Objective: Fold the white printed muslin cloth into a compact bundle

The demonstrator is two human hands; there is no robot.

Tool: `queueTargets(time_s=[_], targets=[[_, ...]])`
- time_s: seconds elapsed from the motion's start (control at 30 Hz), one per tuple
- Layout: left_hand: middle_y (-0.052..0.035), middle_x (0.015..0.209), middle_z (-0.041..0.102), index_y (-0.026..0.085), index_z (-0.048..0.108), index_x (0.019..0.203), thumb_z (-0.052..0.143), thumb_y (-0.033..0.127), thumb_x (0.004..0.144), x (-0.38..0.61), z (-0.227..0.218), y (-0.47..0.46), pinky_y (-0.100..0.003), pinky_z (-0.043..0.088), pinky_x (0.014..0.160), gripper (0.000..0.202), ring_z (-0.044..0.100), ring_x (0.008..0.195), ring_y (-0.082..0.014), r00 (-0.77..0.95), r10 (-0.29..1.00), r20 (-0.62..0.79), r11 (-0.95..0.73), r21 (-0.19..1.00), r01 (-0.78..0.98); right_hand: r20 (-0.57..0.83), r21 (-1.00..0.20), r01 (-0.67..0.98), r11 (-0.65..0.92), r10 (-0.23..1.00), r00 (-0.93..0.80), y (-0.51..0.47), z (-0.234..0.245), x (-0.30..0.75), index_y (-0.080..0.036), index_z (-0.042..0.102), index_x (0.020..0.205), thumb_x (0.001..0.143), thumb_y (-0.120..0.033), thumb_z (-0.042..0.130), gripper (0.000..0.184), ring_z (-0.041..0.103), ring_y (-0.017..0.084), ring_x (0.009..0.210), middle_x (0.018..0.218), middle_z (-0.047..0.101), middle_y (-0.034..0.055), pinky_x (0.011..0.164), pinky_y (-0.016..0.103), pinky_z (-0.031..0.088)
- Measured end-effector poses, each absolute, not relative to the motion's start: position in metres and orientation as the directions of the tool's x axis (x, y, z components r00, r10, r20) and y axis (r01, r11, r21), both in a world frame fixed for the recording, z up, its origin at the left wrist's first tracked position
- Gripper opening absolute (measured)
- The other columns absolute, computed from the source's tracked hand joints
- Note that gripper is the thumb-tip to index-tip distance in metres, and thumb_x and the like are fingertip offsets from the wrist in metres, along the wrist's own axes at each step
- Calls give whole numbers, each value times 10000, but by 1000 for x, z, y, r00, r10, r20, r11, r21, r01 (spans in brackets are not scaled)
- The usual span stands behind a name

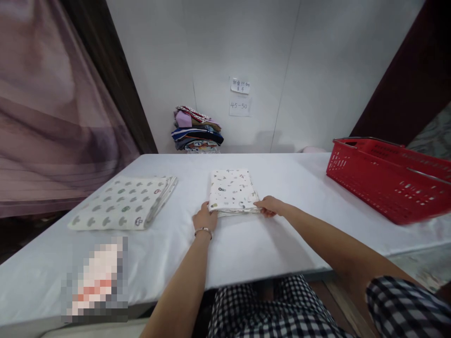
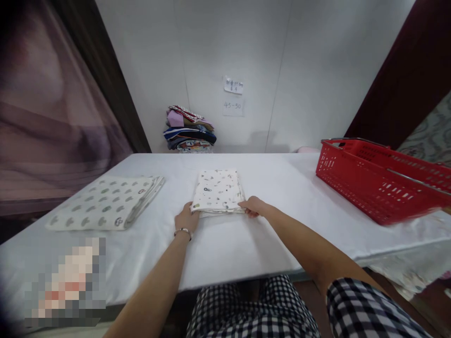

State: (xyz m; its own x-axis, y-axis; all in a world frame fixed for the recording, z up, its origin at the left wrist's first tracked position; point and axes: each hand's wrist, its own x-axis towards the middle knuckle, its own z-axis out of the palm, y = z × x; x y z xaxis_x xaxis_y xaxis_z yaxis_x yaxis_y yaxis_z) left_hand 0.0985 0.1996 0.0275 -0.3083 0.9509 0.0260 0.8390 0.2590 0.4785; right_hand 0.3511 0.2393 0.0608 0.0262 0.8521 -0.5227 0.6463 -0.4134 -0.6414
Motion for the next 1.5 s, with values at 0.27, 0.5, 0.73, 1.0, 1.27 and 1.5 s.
queueTargets(time_s=[0.27, 0.5, 0.73, 1.0, 1.27, 1.5], targets=[[-75, 979, 669, 216, 437, 1213, 390, 400, 813, 98, 29, 198, -334, 413, 779, 443, 610, 930, -254, -315, 949, 22, 264, 496, 828, -424, -754, 519, -403, 902, 84, 241, 55, 344, -133, 546, 726, 644, -333, 694, 262, 539, 121, 576, 642, 577, 36, 462, 204, 443], [-68, 965, 673, 216, 443, 1207, 419, 403, 805, 98, 29, 196, -327, 420, 761, 444, 612, 921, -248, -321, 946, 39, 259, 501, 826, -442, -893, 137, -430, 894, -73, 240, 48, 345, -151, 521, 785, 697, -238, 640, 172, 596, 164, 613, 657, 604, 39, 523, 264, 519], [-54, 997, 642, 227, 403, 1262, 518, 340, 741, 112, 29, 188, -337, 405, 793, 546, 568, 962, -244, -190, 978, 86, 131, 454, 881, -429, -895, 118, -431, 902, 41, 244, 38, 377, -194, 437, 829, 714, -227, 635, 231, 575, 137, 519, 581, 549, -22, 463, 246, 502], [-80, 1164, 481, 230, 425, 1274, 540, 210, 717, 105, 19, 182, -320, 408, 835, 569, 492, 1043, -215, -78, 946, 315, -68, 427, 902, -450, -886, 155, -436, 891, -66, 245, 28, 385, -181, 426, 946, 703, -226, 652, 335, 597, 160, 504, 602, 590, 9, 409, 229, 463], [-38, 988, 574, 256, 631, 928, 487, 95, 707, 111, 28, 170, -344, 385, 861, 309, 492, 975, -209, 157, 923, 350, -288, 360, 888, -383, -917, 154, -369, 921, -76, 242, 28, 394, -194, 445, 930, 714, -234, 636, 291, 574, 126, 470, 564, 580, -17, 359, 161, 368], [-27, 896, 590, 226, 580, 808, 485, 90, 680, 114, 21, 174, -314, 406, 820, 209, 502, 895, -190, 125, 944, 306, -234, 353, 906, -431, -899, 137, -417, 897, -97, 235, 22, 395, -192, 459, 934, 718, -285, 655, 307, 580, 133, 481, 591, 594, -6, 450, 238, 494]])
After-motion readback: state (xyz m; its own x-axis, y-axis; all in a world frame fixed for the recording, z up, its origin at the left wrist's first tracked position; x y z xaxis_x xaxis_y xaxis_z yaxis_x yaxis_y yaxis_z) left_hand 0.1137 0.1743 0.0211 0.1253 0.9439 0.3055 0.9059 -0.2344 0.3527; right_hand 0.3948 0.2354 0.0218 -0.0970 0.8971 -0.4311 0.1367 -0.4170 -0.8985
